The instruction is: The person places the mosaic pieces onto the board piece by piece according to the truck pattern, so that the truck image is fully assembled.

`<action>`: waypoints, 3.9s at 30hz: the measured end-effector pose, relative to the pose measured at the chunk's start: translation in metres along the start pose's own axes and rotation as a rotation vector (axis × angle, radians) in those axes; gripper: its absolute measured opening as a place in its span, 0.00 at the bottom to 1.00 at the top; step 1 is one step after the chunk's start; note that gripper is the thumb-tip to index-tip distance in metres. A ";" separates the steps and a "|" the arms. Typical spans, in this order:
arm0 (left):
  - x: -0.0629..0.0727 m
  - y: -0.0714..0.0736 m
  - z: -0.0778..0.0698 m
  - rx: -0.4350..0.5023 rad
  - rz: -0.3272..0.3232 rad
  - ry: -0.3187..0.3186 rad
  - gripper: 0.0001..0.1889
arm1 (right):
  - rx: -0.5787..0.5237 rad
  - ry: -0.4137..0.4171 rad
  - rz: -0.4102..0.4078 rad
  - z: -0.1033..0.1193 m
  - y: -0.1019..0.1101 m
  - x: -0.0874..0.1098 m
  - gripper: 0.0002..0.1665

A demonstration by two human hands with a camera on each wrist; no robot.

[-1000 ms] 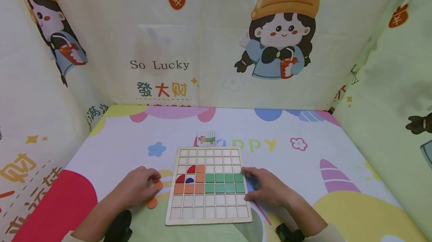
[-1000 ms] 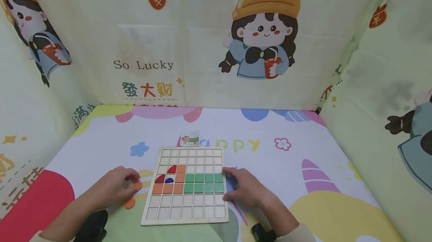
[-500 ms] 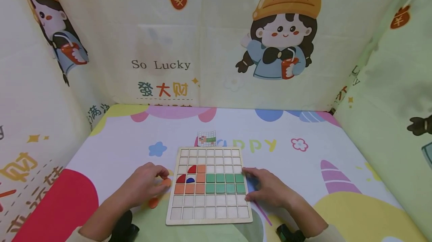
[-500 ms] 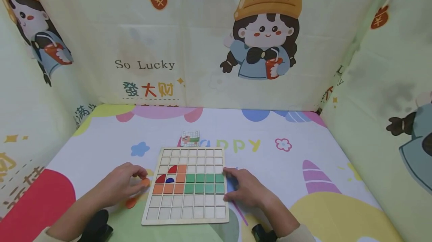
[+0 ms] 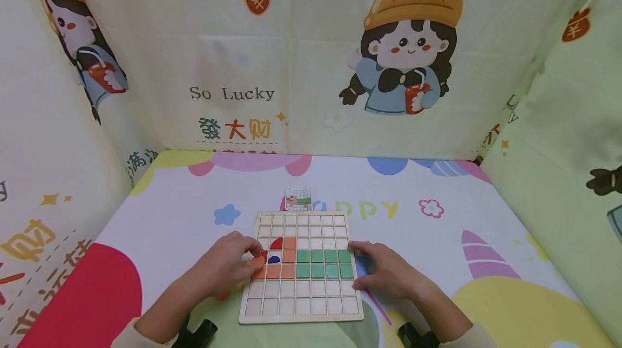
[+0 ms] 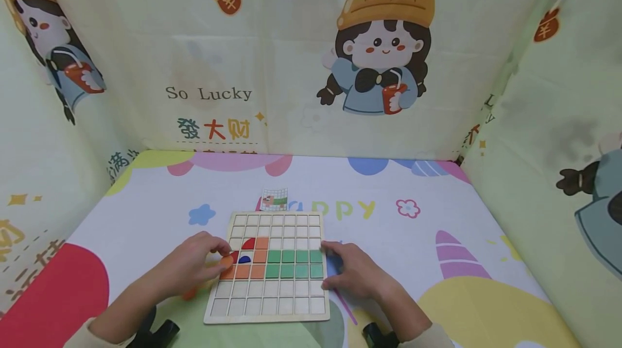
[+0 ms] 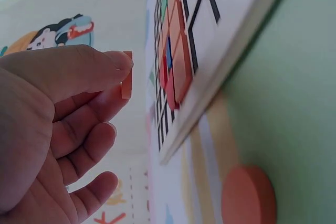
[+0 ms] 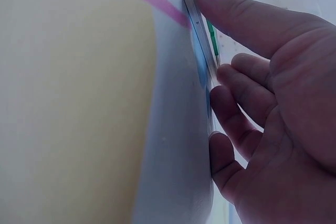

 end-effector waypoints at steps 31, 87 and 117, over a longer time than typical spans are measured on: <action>-0.004 -0.029 -0.062 0.000 0.036 -0.281 0.03 | -0.019 -0.010 0.004 0.003 0.001 0.001 0.47; -0.012 -0.086 -0.115 -0.064 0.251 -0.285 0.05 | -0.011 0.011 0.007 0.004 0.002 0.000 0.48; -0.011 -0.088 -0.119 -0.057 0.277 -0.296 0.07 | -0.009 0.016 0.010 0.003 0.002 0.000 0.48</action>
Point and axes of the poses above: each hand's wrist, its own x-axis away from the middle knuckle, its own y-axis out of the back of the hand, z = x × y, the point moved 8 cm from there along -x, towards the middle knuckle, and after that the axes turned 15 degrees about y, right-handed, at the moved point
